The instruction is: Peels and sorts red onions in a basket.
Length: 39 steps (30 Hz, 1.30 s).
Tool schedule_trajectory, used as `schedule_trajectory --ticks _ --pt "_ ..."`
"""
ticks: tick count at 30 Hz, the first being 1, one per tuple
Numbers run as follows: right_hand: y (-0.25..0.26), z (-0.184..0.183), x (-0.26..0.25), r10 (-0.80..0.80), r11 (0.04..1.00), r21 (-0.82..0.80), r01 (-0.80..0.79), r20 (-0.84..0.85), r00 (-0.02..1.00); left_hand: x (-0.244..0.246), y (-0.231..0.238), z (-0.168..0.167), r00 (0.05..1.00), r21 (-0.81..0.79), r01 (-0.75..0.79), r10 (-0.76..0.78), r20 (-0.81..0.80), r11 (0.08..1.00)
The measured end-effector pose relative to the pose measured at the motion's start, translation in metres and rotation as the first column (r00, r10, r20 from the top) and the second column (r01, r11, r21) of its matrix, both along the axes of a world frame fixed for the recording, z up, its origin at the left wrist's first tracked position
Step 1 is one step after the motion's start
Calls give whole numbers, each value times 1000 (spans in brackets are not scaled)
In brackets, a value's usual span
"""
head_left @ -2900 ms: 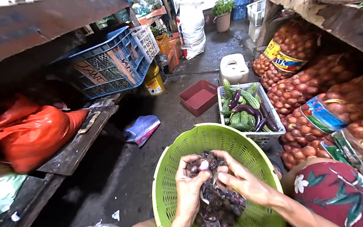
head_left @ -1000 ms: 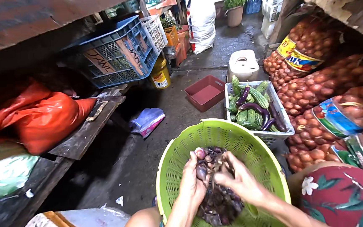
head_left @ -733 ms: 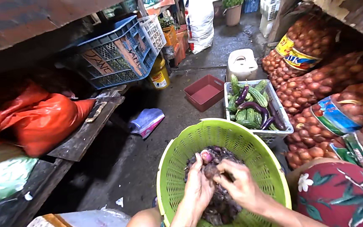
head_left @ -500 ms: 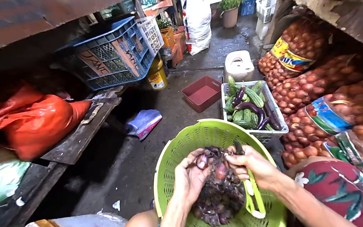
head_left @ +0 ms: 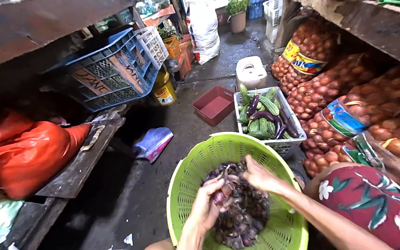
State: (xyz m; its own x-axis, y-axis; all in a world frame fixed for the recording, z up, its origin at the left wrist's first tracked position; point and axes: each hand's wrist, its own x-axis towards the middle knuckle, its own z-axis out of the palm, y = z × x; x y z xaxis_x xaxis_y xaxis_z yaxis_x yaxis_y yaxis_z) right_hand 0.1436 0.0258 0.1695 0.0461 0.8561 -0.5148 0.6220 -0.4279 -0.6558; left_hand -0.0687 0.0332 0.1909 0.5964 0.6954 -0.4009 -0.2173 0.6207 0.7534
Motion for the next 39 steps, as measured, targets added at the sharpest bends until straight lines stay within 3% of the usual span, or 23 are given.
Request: schedule_trajectory --ticks 2,5,7,9,12,14,16,18,22,24,27,29,35,37,39 --pt "-1 -22 -10 163 981 -128 -145 144 976 -3 2 1 995 -60 -28 34 96 998" --pt "-9 -48 -19 377 908 -256 -332 151 914 -6 5 0 983 -83 -47 60 171 995" --pt "-11 -57 -16 444 883 -240 -402 153 883 -8 7 0 983 -30 -56 60 171 998" --pt "-10 -42 -7 353 935 -77 -346 101 930 -8 9 0 990 75 -75 65 126 994" --pt "-13 -6 2 75 951 310 -3 -218 973 -6 8 2 996 181 -86 83 27 980" --pt "-20 12 -4 66 866 479 145 -398 915 -2 5 2 994 200 -106 109 -1 974" --pt "-27 12 -11 182 724 675 144 -388 903 3 1 1 992 222 -123 129 -13 967" --pt "-27 0 -19 232 521 837 166 -326 916 7 -3 -1 990 244 -138 141 5 960" --pt "-25 -7 -27 237 294 937 189 -263 935 9 -4 -5 970 262 -242 234 63 934" --pt "-24 -10 -29 230 225 961 163 -215 949 10 -5 -11 956 403 -286 289 54 869" --pt "-25 -8 -30 206 294 941 169 -234 950 9 -4 -21 954 684 -236 297 29 691" --pt "-26 -7 -31 193 338 924 176 -251 948 9 -4 -23 952 712 -247 301 52 657" --pt "-38 -18 -41 304 307 952 -16 -82 949 12 -4 -13 909 364 -415 366 199 834" --pt "-39 -18 -41 250 318 948 13 -97 964 9 -2 -9 897 243 -435 392 207 867" --pt "-38 -8 -37 126 389 915 109 -170 977 5 0 -5 894 151 -419 378 239 895"
